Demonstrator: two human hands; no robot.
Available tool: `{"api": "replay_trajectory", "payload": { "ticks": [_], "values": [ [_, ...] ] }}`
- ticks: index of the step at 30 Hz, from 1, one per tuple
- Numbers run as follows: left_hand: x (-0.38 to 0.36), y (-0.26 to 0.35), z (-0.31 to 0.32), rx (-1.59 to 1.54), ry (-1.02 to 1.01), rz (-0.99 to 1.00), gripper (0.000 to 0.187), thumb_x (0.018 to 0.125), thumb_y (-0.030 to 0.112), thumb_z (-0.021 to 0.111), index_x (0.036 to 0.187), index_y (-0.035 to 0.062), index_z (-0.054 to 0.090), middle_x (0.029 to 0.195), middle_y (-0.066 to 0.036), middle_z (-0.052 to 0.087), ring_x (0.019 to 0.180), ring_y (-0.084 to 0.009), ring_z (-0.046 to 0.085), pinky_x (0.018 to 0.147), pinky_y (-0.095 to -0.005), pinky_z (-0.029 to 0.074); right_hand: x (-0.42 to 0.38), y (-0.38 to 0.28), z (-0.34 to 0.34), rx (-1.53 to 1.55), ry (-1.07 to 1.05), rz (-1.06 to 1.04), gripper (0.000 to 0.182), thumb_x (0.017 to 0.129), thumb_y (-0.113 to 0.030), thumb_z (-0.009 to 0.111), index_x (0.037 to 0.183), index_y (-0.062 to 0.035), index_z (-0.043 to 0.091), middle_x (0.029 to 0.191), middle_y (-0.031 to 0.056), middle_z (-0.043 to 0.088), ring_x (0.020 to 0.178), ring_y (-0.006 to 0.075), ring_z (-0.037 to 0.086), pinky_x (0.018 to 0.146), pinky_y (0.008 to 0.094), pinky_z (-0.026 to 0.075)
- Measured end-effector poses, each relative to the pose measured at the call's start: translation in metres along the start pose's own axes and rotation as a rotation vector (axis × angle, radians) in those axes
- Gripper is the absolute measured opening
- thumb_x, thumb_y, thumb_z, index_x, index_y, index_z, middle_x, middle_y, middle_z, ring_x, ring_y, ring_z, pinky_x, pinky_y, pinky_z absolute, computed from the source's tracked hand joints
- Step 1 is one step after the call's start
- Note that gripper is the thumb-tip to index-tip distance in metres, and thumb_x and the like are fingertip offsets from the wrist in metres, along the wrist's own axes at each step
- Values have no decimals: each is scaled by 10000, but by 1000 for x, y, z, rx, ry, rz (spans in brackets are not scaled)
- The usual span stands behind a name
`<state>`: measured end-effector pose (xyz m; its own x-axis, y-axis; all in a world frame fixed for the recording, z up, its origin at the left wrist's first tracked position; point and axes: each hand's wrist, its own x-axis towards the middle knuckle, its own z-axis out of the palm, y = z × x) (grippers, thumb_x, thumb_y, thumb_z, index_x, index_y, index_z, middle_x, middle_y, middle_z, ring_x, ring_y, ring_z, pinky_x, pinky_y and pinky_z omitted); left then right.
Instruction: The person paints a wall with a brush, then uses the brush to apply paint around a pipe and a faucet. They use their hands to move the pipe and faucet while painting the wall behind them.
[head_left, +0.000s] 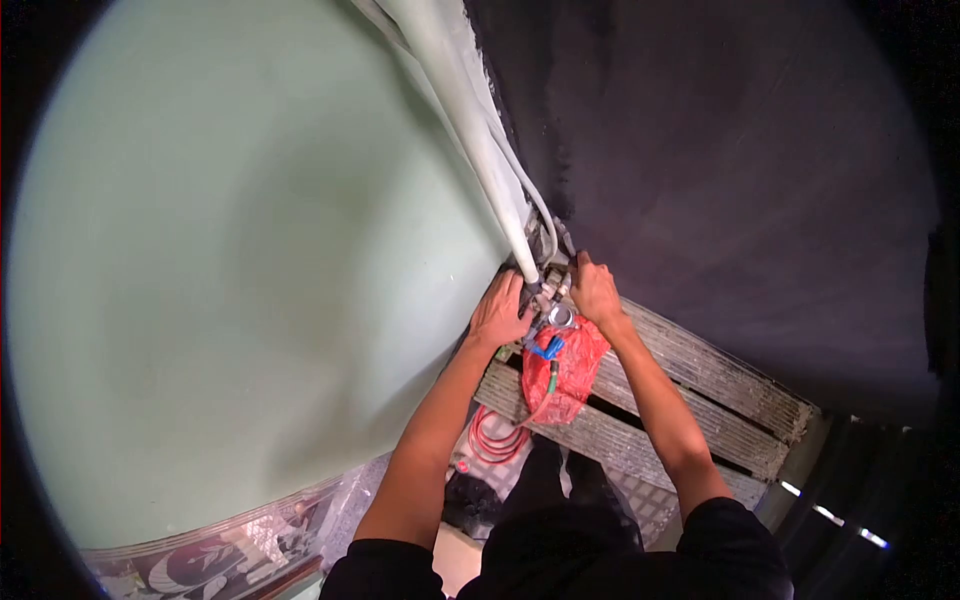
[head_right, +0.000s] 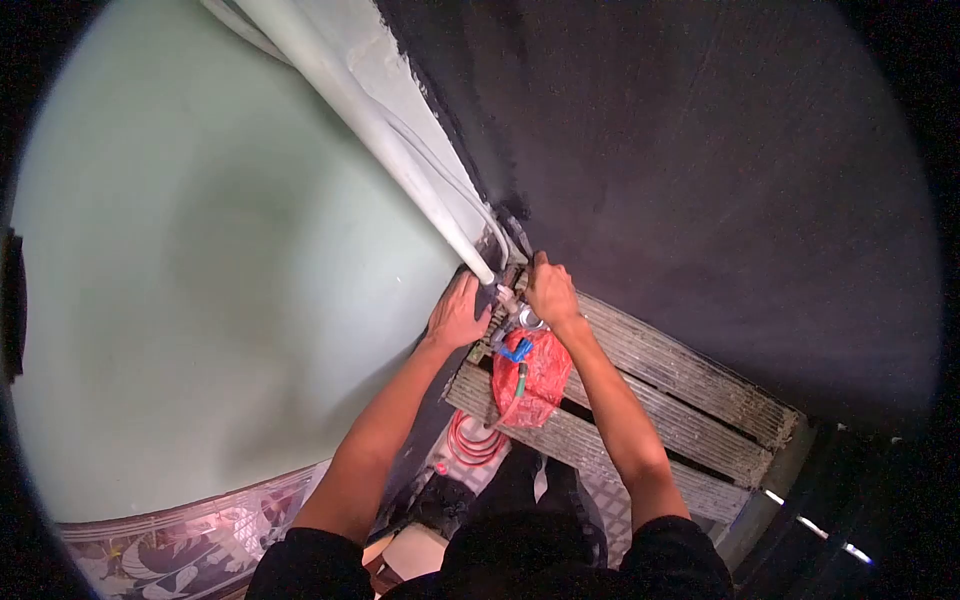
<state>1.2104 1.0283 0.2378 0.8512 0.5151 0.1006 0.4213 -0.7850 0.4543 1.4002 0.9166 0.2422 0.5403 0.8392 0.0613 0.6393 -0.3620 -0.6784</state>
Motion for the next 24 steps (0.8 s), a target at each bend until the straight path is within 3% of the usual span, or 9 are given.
{"api": "replay_trajectory", "payload": {
  "ticks": [5, 7, 12, 14, 19, 24],
  "values": [
    [-1, 2, 0, 15, -25, -20, 585, 786, 191, 721, 1269, -34, 478, 1293, -250, 511, 1228, -414, 512, 1069, -466, 433, 17, -71, -53, 143, 93, -32, 256, 984, -175, 544, 1036, 72, 504, 810, 375, 620, 854, 573, 608, 799, 624, 473],
    [0, 1, 0, 21, 3, 2, 560, 783, 186, 723, 1242, -29, 485, 1284, -252, 513, 1219, -415, 516, 1062, -464, 437, 28, -70, -48, 161, 101, -53, 251, 991, -178, 535, 1043, 66, 502, 801, 369, 622, 843, 575, 606, 793, 624, 473],
    [1, 3, -1, 6, -2, 0, 540, 781, 172, 708, 1230, -29, 485, 1275, -260, 513, 1215, -419, 517, 1063, -467, 437, 8, -3, 13, -4, -42, 58, 263, 921, -155, 576, 1089, 40, 524, 958, 381, 648, 950, 577, 612, 841, 633, 467],
    [-1, 3, 0, 3, 13, 10, 536, 783, 168, 701, 1231, -30, 484, 1275, -261, 514, 1215, -421, 518, 1066, -468, 435, -11, 12, 11, 0, -15, 97, 257, 930, -167, 568, 1078, 39, 527, 935, 376, 646, 936, 577, 610, 837, 636, 462],
    [-1, 5, -1, 16, -11, -15, 566, 802, 167, 691, 1280, -34, 464, 1299, -263, 509, 1241, -425, 504, 1085, -470, 421, -20, -3, -11, 109, 16, 197, 284, 1005, -260, 522, 1068, 17, 536, 848, 359, 632, 889, 570, 611, 799, 637, 461],
    [0, 4, -2, 13, -31, -21, 608, 833, 168, 678, 1351, -37, 436, 1332, -275, 498, 1278, -436, 483, 1110, -468, 405, 1, -8, 6, 45, 53, 116, 307, 1014, -283, 510, 1096, 10, 547, 876, 343, 654, 912, 544, 625, 811, 621, 482]
  ]
}}
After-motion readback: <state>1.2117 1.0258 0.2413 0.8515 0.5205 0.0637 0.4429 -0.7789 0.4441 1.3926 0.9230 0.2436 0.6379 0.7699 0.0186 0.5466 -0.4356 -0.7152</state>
